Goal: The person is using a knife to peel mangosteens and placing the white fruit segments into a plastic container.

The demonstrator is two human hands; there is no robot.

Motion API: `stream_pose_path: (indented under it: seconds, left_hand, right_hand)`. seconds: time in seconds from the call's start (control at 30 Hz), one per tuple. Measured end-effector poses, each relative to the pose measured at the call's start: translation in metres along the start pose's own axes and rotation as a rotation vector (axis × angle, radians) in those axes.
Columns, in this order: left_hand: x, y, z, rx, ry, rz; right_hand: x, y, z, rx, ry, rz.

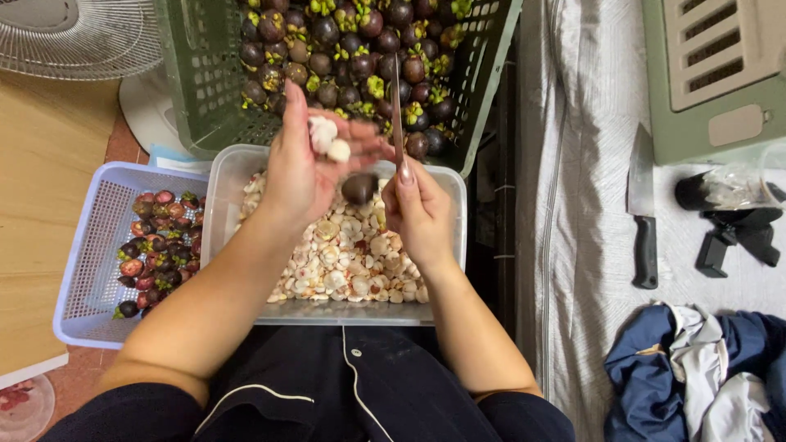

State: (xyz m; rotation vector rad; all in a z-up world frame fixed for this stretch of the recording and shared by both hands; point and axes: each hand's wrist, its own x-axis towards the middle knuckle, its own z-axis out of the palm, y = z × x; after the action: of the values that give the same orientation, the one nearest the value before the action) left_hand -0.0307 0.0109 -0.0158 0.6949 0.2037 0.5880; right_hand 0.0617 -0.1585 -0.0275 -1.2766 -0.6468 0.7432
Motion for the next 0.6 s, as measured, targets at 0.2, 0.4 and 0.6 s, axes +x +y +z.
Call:
stream_pose_path:
  seconds: [0.2, 0.4, 0.6]
  left_hand:
    - [-0.031, -0.025, -0.046, -0.008, 0.102, -0.088]
    - [-0.035, -0.003, -0.030, 0.188, 0.251, -0.033]
    - [-0.052, -0.008, -0.028, 0.610, 0.321, -0.016]
  right_hand:
    - [-0.020, -0.007, -0.009, 0.015, -0.081, 0.168]
    - [-0.061, -0.017, -0.010, -0.396, -0.382, 0.044]
    - [-0.067, -0.011, 0.002, -0.365, -0.382, 0.141]
